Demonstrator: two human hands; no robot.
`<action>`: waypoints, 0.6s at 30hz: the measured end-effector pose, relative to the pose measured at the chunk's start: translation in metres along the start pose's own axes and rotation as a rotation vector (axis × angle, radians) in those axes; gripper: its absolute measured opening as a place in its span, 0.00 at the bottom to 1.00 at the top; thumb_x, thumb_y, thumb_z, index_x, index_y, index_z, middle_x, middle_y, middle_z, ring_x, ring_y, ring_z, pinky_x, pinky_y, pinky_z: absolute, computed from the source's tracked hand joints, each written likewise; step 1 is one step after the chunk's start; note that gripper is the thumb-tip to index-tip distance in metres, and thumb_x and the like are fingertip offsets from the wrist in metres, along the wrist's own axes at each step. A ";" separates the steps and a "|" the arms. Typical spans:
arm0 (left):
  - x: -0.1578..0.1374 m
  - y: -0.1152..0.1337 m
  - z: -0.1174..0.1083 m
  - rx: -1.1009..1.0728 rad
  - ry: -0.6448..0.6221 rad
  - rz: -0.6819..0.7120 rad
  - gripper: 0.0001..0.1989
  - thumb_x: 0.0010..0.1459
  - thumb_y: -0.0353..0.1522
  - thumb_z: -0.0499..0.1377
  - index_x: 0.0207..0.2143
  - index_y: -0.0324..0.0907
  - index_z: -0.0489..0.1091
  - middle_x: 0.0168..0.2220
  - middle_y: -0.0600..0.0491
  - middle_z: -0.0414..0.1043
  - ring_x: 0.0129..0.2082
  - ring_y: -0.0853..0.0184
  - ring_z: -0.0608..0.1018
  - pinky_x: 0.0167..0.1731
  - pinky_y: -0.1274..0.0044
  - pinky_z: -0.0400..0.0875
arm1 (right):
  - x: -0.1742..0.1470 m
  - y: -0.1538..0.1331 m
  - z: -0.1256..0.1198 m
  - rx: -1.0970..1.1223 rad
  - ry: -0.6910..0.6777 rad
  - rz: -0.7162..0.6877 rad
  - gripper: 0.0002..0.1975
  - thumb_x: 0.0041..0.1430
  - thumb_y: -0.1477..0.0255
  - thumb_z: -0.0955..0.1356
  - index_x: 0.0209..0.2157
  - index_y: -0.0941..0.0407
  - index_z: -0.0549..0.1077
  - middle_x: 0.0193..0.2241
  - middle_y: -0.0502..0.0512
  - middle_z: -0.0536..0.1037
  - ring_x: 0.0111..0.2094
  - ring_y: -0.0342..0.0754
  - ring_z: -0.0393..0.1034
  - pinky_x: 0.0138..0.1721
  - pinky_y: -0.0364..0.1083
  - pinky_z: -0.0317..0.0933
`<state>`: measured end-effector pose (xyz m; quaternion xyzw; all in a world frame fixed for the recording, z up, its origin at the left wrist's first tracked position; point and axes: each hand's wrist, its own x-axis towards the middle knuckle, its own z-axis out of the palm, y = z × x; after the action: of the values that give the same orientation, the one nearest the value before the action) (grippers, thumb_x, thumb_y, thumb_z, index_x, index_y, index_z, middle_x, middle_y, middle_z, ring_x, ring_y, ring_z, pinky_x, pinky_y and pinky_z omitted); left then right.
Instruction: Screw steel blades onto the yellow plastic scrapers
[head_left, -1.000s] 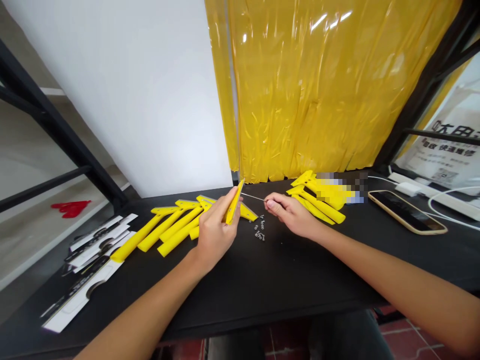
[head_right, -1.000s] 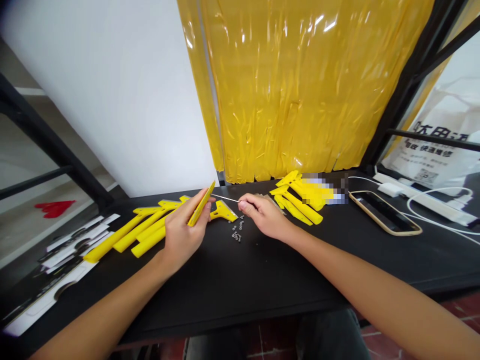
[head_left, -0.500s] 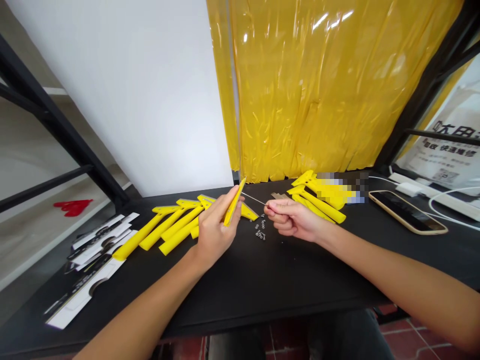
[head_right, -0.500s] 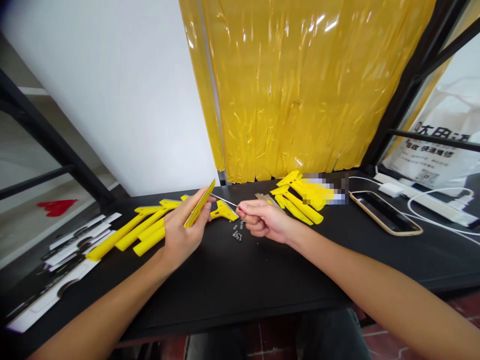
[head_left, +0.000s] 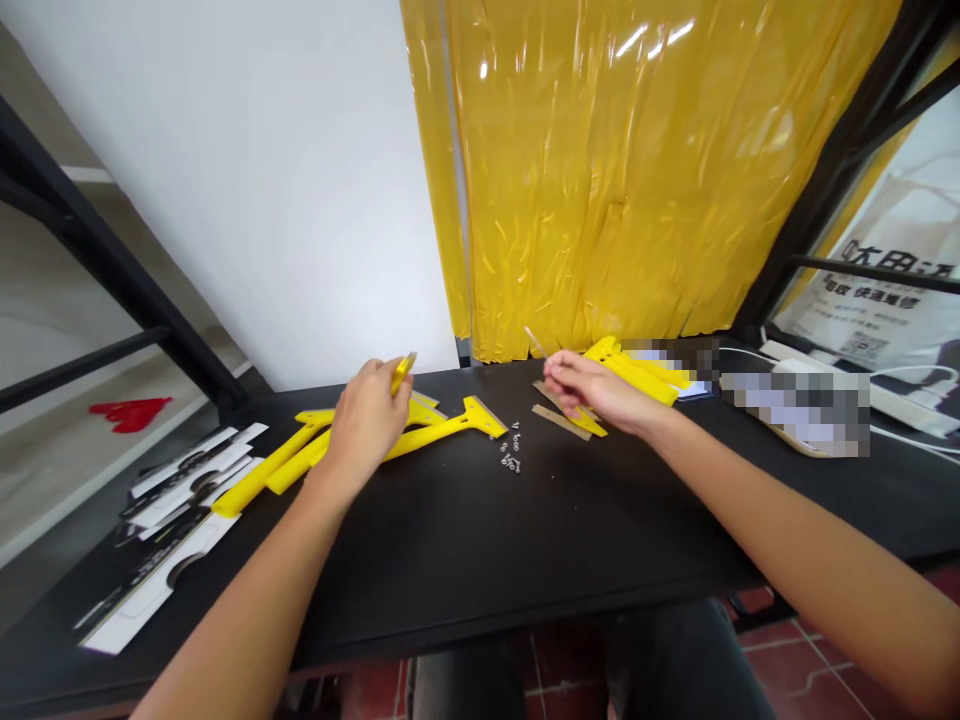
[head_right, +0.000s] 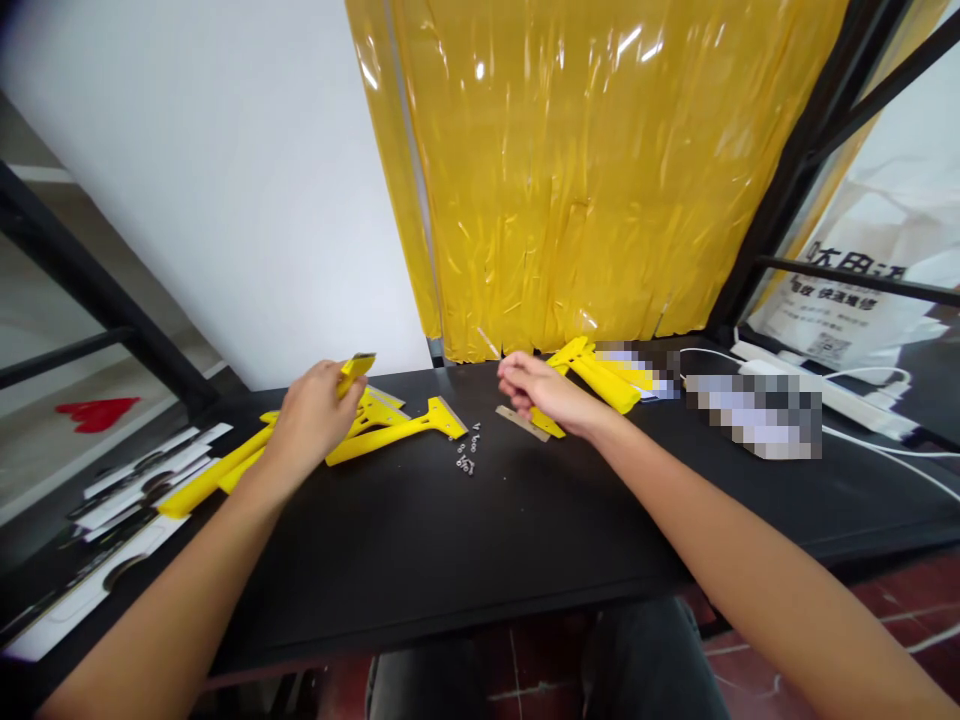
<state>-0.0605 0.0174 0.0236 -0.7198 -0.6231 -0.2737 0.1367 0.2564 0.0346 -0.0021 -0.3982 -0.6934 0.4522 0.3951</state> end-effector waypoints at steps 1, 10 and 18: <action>0.001 -0.005 -0.001 0.068 -0.094 -0.052 0.18 0.66 0.35 0.49 0.49 0.38 0.73 0.41 0.41 0.73 0.39 0.52 0.78 0.40 0.65 0.71 | 0.002 0.002 -0.010 -0.235 0.171 -0.030 0.12 0.66 0.59 0.61 0.39 0.54 0.65 0.28 0.49 0.69 0.25 0.43 0.60 0.28 0.44 0.56; 0.001 -0.022 0.020 0.264 -0.507 -0.169 0.23 0.62 0.31 0.46 0.56 0.29 0.65 0.54 0.29 0.66 0.55 0.41 0.69 0.49 0.58 0.66 | 0.008 0.027 -0.065 -1.323 0.229 0.460 0.21 0.57 0.54 0.68 0.38 0.59 0.79 0.42 0.69 0.79 0.45 0.63 0.74 0.39 0.52 0.61; -0.001 -0.034 0.020 0.323 -0.566 -0.128 0.30 0.59 0.30 0.48 0.65 0.36 0.58 0.56 0.32 0.66 0.57 0.42 0.68 0.50 0.57 0.66 | 0.011 0.033 -0.061 -1.313 0.222 0.508 0.20 0.59 0.59 0.68 0.43 0.62 0.80 0.45 0.73 0.79 0.48 0.65 0.74 0.42 0.54 0.63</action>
<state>-0.0889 0.0338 0.0024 -0.6957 -0.7157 0.0314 0.0529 0.3143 0.0730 -0.0144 -0.7470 -0.6640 -0.0237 0.0243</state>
